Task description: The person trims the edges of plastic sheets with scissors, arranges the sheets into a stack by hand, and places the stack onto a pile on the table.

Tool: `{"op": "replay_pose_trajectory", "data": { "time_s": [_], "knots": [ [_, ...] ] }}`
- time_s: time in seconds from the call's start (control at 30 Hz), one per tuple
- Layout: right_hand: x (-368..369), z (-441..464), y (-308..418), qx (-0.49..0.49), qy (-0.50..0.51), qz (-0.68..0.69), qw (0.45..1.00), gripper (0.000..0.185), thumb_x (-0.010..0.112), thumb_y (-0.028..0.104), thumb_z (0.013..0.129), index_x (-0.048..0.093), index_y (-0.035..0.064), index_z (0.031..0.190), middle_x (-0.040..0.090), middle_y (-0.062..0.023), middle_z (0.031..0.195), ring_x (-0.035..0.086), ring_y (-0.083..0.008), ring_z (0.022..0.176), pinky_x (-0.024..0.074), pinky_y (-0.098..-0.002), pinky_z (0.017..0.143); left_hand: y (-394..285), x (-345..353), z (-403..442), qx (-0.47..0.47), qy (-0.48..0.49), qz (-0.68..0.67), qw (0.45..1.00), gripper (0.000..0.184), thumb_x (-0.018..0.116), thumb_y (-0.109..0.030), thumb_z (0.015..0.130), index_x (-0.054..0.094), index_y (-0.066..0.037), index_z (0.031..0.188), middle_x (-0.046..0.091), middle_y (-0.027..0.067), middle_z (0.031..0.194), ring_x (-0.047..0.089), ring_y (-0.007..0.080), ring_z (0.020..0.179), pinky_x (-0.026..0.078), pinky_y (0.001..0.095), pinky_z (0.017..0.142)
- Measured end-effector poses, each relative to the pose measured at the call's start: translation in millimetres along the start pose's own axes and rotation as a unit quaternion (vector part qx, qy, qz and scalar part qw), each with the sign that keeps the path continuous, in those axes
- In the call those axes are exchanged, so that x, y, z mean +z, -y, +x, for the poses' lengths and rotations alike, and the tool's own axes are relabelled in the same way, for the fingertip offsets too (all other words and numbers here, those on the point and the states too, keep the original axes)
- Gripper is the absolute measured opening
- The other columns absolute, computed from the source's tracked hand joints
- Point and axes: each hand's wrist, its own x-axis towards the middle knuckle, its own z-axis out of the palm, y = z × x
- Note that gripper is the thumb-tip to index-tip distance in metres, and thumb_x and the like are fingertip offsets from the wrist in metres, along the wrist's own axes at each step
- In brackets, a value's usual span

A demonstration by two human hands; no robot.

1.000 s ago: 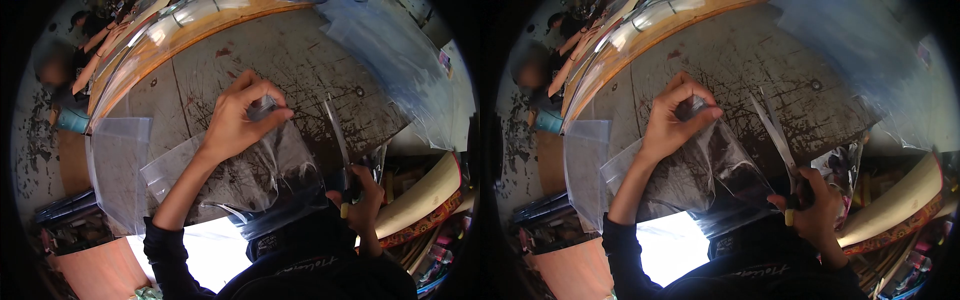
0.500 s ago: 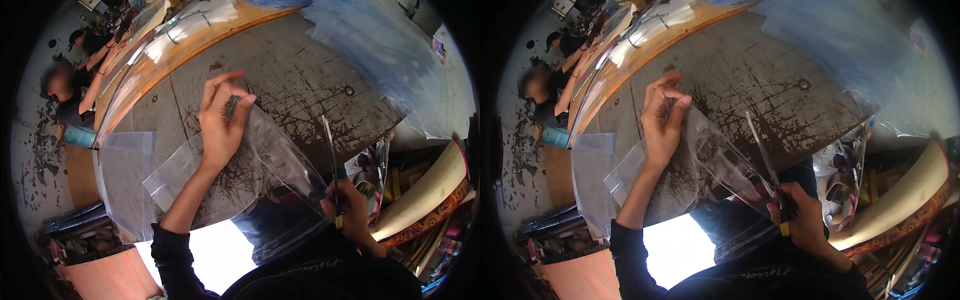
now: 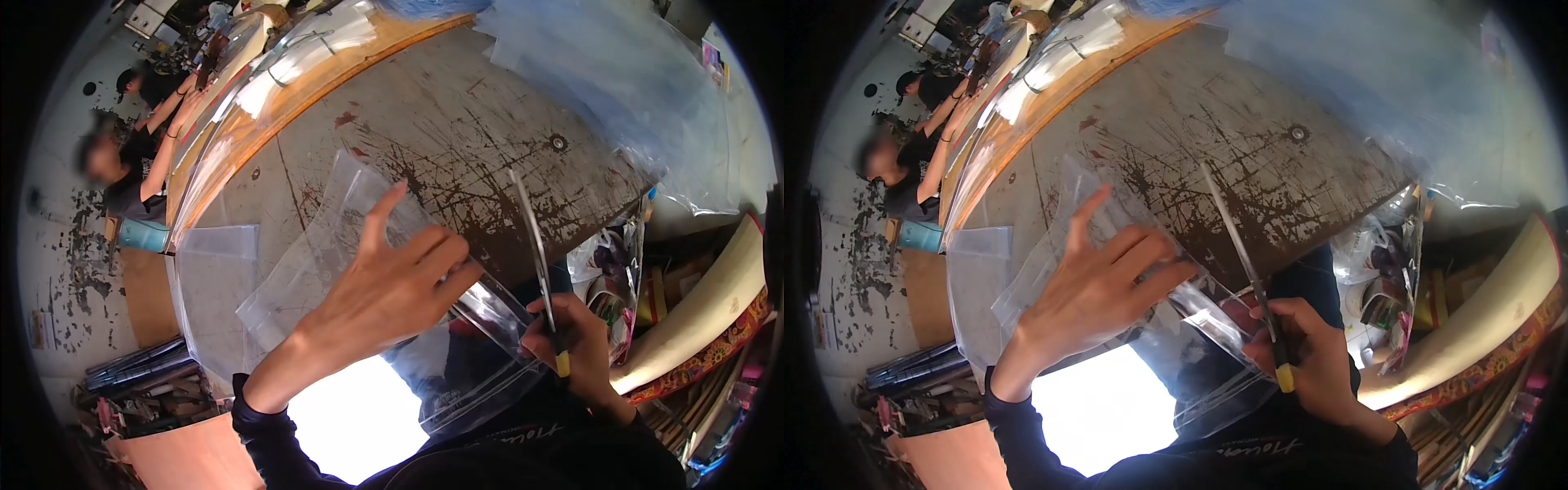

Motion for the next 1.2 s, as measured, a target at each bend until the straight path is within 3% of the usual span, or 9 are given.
{"op": "replay_pose_trajectory", "data": {
  "time_s": [0.03, 0.13, 0.2, 0.3, 0.4, 0.83, 0.9, 1.03, 1.2],
  "knots": [
    [0, -2, -2, 0.008, 0.012, 0.027, 1.000, 0.033, 0.060, -0.004, 0.075, 0.046, 0.0001, 0.105, 0.057, -0.0074, 0.072, 0.056, -0.0123, 0.063, 0.0460, -0.0235, 0.061, -3, 4, -5, 0.002, 0.005, -0.004, 1.000, 0.018, 0.069, -0.015, 0.064, 0.063, -0.016, 0.081, 0.056, -0.0039, 0.089, 0.054, 0.0115, 0.092, 0.029, 0.0535, 0.096],
    [0, -5, 2, 0.024, -0.055, 0.107, 0.992, 0.036, 0.062, -0.003, 0.077, 0.046, 0.0030, 0.108, 0.058, -0.0061, 0.074, 0.056, -0.0096, 0.066, 0.0450, -0.0211, 0.059, -10, 20, -24, 0.003, -0.063, 0.023, 0.998, 0.011, 0.067, -0.017, 0.065, 0.057, -0.019, 0.070, 0.050, -0.0059, 0.076, 0.053, 0.0077, 0.079, 0.037, 0.0375, 0.083],
    [-3, -2, -1, 0.018, -0.073, 0.134, 0.988, 0.035, 0.058, -0.006, 0.079, 0.044, 0.0037, 0.109, 0.057, -0.0059, 0.074, 0.057, -0.0106, 0.065, 0.0457, -0.0215, 0.060, -14, 38, -37, 0.019, -0.180, 0.086, 0.980, 0.017, 0.066, -0.016, 0.066, 0.050, -0.020, 0.064, 0.048, -0.0079, 0.071, 0.052, 0.0069, 0.072, 0.034, 0.0266, 0.068],
    [-9, 3, -12, -0.064, -0.123, -0.019, 0.990, 0.036, 0.058, -0.007, 0.075, 0.044, 0.0022, 0.106, 0.056, -0.0071, 0.074, 0.056, -0.0112, 0.068, 0.0450, -0.0218, 0.063, -15, 48, -40, 0.017, -0.229, 0.058, 0.971, 0.019, 0.074, -0.016, 0.062, 0.056, -0.016, 0.064, 0.046, -0.0064, 0.067, 0.051, 0.0100, 0.064, 0.032, 0.0249, 0.056],
    [-8, 3, -13, -0.062, -0.103, -0.059, 0.991, 0.039, 0.063, -0.009, 0.070, 0.044, 0.0027, 0.102, 0.057, -0.0062, 0.075, 0.056, -0.0100, 0.071, 0.0441, -0.0209, 0.064, -13, 49, -40, 0.018, -0.239, 0.045, 0.970, 0.020, 0.075, -0.016, 0.061, 0.055, -0.016, 0.064, 0.046, -0.0057, 0.066, 0.051, 0.0109, 0.063, 0.032, 0.0249, 0.054],
    [-8, 7, -11, -0.044, -0.043, 0.036, 0.997, 0.032, 0.063, -0.005, 0.073, 0.044, 0.0023, 0.098, 0.059, -0.0057, 0.073, 0.057, -0.0089, 0.066, 0.0456, -0.0211, 0.062, -9, 47, -42, -0.029, -0.227, 0.023, 0.973, 0.015, 0.067, -0.012, 0.064, 0.054, -0.018, 0.065, 0.050, -0.0062, 0.071, 0.054, 0.0081, 0.070, 0.036, 0.0237, 0.062],
    [-9, 9, -10, -0.045, -0.038, 0.018, 0.998, 0.032, 0.063, -0.005, 0.073, 0.044, 0.0019, 0.098, 0.059, -0.0060, 0.073, 0.058, -0.0091, 0.066, 0.0458, -0.0213, 0.062, -8, 44, -42, -0.010, -0.182, 0.000, 0.983, 0.014, 0.069, -0.017, 0.067, 0.064, -0.020, 0.080, 0.059, -0.0041, 0.079, 0.059, 0.0100, 0.075, 0.037, 0.0257, 0.069],
    [-7, 16, 0, -0.052, -0.004, -0.030, 0.998, 0.034, 0.065, -0.004, 0.072, 0.046, 0.0025, 0.099, 0.060, -0.0066, 0.075, 0.058, -0.0093, 0.066, 0.0456, -0.0214, 0.062, -6, 51, -42, 0.019, -0.221, -0.018, 0.975, 0.025, 0.062, -0.015, 0.071, 0.064, -0.019, 0.096, 0.062, -0.0051, 0.085, 0.060, 0.0067, 0.082, 0.040, 0.0228, 0.079],
    [10, 28, 10, -0.108, 0.024, -0.054, 0.992, 0.032, 0.065, -0.005, 0.073, 0.048, 0.0021, 0.098, 0.059, -0.0055, 0.074, 0.057, -0.0091, 0.067, 0.0446, -0.0213, 0.060, 15, 46, -36, 0.081, -0.191, 0.011, 0.978, 0.025, 0.063, -0.016, 0.072, 0.064, -0.016, 0.096, 0.063, -0.0034, 0.084, 0.060, 0.0087, 0.084, 0.036, 0.0316, 0.091]
  ]
}}
